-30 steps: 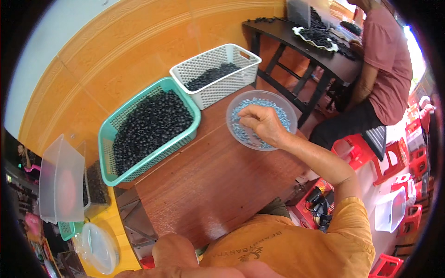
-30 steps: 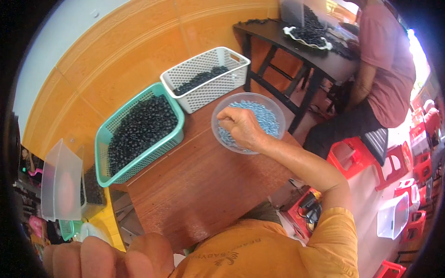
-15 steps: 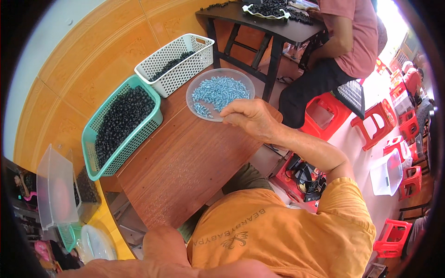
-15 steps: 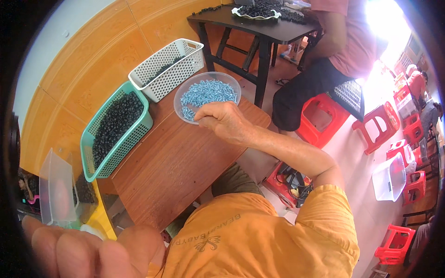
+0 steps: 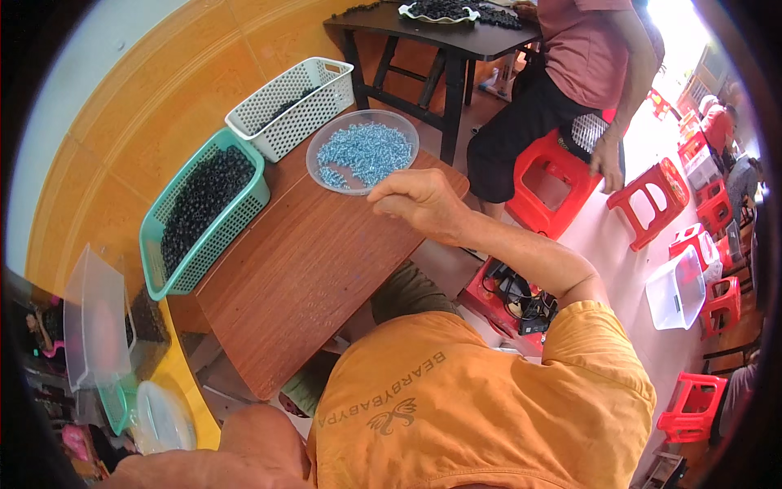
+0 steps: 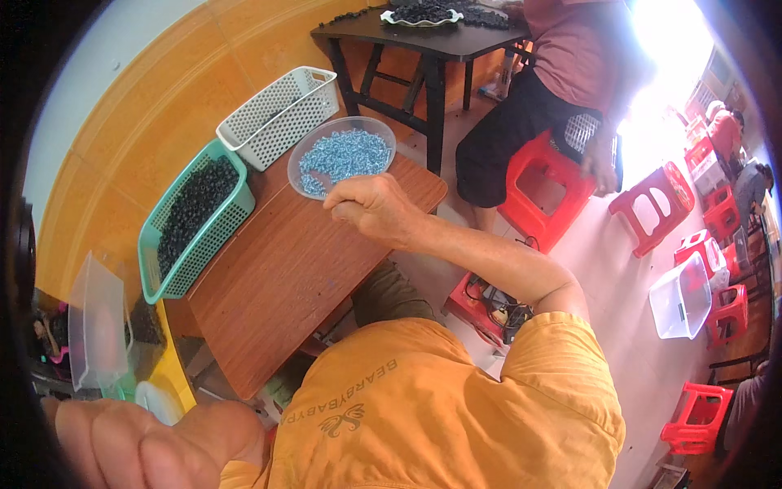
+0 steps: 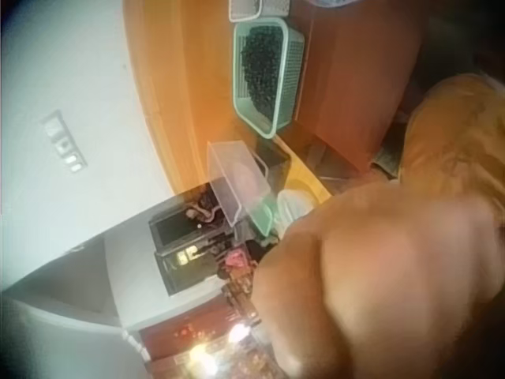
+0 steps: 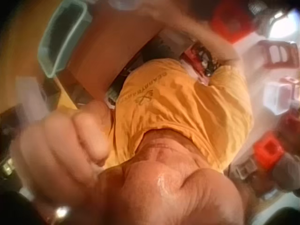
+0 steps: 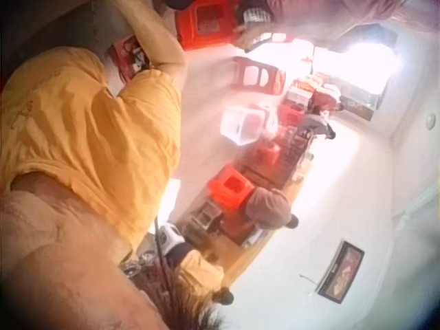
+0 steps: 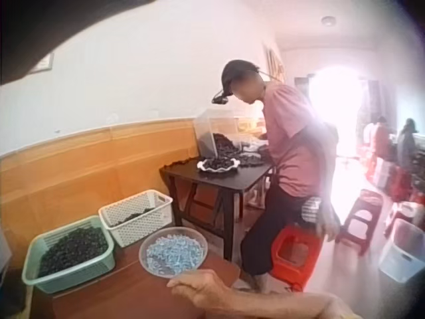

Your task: The person repeatedly picks small black cylindrical parts from a green basket and light blue metallic pieces from a clear bowl, then inserts the blue pieces into the black parts by hand. The assembled units are placed back into the green basket. The process is repeated continuously throughout the clip.

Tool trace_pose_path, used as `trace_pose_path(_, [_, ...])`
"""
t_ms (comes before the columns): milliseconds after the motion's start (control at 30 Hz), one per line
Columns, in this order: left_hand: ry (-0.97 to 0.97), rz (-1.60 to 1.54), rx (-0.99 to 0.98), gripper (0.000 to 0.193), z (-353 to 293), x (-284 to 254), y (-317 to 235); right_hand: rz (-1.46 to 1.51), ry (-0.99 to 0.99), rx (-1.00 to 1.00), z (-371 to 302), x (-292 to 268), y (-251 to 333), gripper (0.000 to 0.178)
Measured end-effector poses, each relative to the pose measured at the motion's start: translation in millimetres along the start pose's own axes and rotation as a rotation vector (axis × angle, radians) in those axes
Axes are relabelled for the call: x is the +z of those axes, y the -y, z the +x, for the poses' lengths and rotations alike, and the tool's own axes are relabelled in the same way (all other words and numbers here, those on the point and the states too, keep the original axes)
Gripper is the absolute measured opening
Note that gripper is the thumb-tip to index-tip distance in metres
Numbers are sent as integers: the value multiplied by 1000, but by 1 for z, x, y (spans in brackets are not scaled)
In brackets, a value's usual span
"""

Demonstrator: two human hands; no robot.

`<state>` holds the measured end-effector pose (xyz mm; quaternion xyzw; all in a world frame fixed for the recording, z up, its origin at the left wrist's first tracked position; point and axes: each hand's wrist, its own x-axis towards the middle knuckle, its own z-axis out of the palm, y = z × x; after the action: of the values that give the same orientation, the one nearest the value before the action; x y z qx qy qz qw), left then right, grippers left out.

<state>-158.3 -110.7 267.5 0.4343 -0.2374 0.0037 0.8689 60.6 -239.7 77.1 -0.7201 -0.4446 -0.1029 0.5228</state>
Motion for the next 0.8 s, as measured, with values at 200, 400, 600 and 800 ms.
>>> trace_pose_path(200, [-31, -9, -19, 27, -14, 20, 3, 75, -7, 98, -22, -8, 13, 10])
trace_pose_path(400, [-42, 2, -53, 30, -23, 28, 1, 145, -52, 254, -44, -14, 20, 10])
trace_pose_path(600, [138, 221, -82, 29, -37, 4, -15, 110, -86, 246, -57, -12, 20, 11])
trace_pose_path(800, [207, 275, 9, 16, -49, 3, -14, 154, -59, 314, -69, -2, 17, 11])
